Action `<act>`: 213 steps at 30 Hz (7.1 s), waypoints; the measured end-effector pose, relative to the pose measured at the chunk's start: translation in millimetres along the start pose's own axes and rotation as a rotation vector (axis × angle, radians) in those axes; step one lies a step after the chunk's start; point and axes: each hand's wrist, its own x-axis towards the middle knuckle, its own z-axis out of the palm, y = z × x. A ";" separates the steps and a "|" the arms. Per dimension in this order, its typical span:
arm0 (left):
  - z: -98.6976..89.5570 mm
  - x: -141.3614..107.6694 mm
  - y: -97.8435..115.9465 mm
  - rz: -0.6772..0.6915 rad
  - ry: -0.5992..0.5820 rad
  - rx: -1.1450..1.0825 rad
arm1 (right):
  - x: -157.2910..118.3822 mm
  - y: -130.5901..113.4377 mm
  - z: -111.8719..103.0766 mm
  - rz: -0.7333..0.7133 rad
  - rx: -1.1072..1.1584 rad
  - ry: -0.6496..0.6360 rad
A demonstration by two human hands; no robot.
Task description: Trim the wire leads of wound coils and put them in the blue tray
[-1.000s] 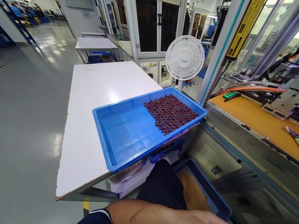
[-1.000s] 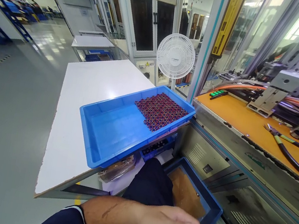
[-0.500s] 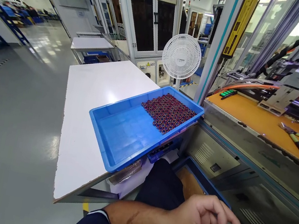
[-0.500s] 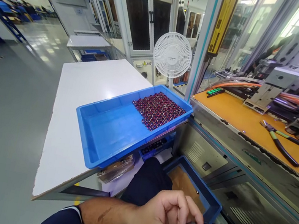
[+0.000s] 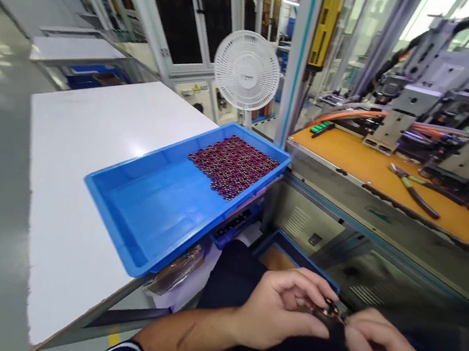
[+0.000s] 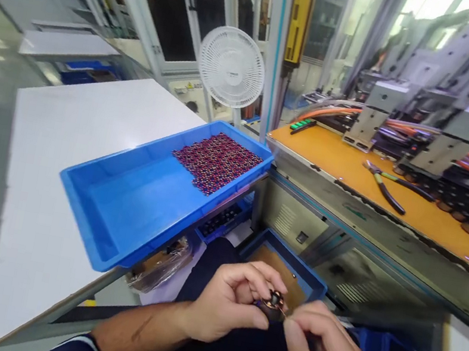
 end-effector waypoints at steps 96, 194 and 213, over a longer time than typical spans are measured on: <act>3.0 -11.4 34.8 0.355 -0.196 0.958 | 17.9 -12.9 -5.8 -0.546 -0.344 -0.160; -7.1 -2.2 34.2 0.216 0.077 0.845 | -35.8 42.9 -0.7 0.295 0.451 -0.467; -12.5 -0.2 34.0 0.275 0.018 0.902 | -38.1 30.7 10.9 0.471 0.328 -0.205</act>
